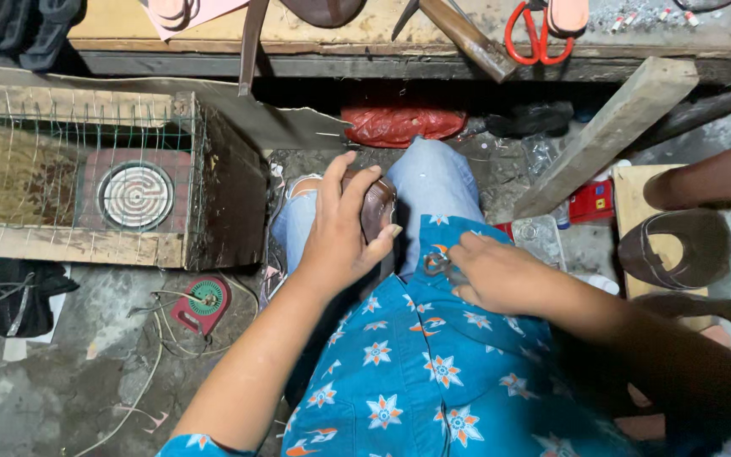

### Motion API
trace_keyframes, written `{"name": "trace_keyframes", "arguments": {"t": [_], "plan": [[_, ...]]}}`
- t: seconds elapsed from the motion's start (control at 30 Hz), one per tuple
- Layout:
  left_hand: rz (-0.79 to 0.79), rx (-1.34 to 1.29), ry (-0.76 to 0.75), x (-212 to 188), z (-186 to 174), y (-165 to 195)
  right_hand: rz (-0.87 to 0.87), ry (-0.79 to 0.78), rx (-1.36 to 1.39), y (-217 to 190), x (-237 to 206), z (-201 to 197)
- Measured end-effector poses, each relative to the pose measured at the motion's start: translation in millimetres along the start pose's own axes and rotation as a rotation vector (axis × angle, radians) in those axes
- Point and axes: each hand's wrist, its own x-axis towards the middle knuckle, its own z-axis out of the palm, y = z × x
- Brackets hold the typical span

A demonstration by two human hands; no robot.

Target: The person sits on the floor and uses a hammer and a curved metal tool to attach a brown strap to a slipper sole. They repeatedly position the tool and strike it with the hammer to secure the strap, then inspect the slipper and continue hammering along the edge.

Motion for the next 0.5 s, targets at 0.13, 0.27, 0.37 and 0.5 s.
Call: {"name": "trace_keyframes", "arguments": {"t": [0.13,0.27,0.37,0.5], "plan": [[-0.107,-0.157,-0.028,29,-3,-2,-0.119,0.094,0.138,27,6,-27],[0.01,-0.413,-0.351,73,-6,-22,-0.042,0.732,-0.038,61,47,-82],[0.111,-0.49,-0.694,96,18,-31,0.073,0.901,-0.228,74,83,-120],[-0.281,0.047,-0.869,79,41,-36,0.18,0.827,-0.311,82,113,-138]]}}
